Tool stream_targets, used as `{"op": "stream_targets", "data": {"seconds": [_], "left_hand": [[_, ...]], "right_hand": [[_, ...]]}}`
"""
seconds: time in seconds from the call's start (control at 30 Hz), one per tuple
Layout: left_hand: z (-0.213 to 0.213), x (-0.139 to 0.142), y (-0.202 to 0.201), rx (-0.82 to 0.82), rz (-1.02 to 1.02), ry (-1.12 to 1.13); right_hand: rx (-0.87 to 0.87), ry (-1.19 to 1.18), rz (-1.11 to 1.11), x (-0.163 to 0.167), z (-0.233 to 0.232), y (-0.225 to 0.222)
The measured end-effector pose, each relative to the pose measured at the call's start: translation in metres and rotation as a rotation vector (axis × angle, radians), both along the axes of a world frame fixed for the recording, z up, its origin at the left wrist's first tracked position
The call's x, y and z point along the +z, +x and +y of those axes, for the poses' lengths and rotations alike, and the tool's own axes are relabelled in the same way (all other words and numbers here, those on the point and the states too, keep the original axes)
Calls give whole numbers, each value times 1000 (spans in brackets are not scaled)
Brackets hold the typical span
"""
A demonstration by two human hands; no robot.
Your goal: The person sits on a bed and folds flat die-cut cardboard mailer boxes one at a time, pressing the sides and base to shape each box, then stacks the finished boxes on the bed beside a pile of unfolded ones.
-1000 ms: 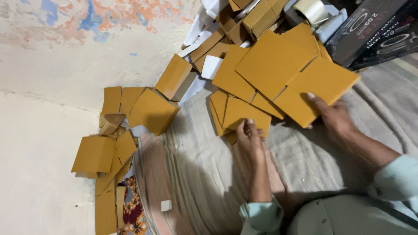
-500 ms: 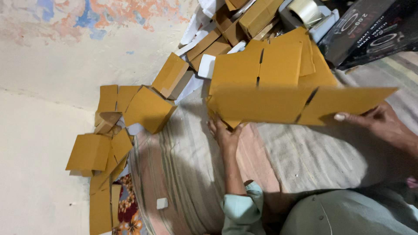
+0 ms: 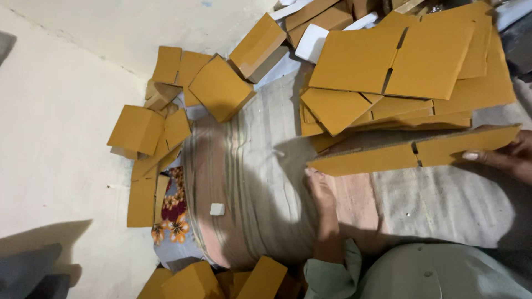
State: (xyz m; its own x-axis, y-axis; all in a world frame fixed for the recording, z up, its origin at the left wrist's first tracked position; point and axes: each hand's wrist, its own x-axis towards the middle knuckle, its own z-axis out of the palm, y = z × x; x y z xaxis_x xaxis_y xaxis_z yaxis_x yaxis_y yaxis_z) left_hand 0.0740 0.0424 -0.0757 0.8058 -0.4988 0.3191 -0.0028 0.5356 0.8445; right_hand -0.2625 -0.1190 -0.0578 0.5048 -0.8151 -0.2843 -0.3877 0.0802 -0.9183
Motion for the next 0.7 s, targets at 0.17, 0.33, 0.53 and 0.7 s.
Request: {"op": "stream_targets", "data": {"seconds": [0.17,0.33,0.53,0.7], "left_hand": [[-16,-2,-13,-32,136,-167],[-26,1,-28,-229,64,-116],[-20,25,-28,-506,21,-239],[-27,52,-7,-921,67,-262]], "right_hand": [[-136,-96,-207,1,-5,0],[-126,-129,-342,14,28,27],[-106,-560,-353,40,36,33],[-276,-655,-552,76,79,19]]}}
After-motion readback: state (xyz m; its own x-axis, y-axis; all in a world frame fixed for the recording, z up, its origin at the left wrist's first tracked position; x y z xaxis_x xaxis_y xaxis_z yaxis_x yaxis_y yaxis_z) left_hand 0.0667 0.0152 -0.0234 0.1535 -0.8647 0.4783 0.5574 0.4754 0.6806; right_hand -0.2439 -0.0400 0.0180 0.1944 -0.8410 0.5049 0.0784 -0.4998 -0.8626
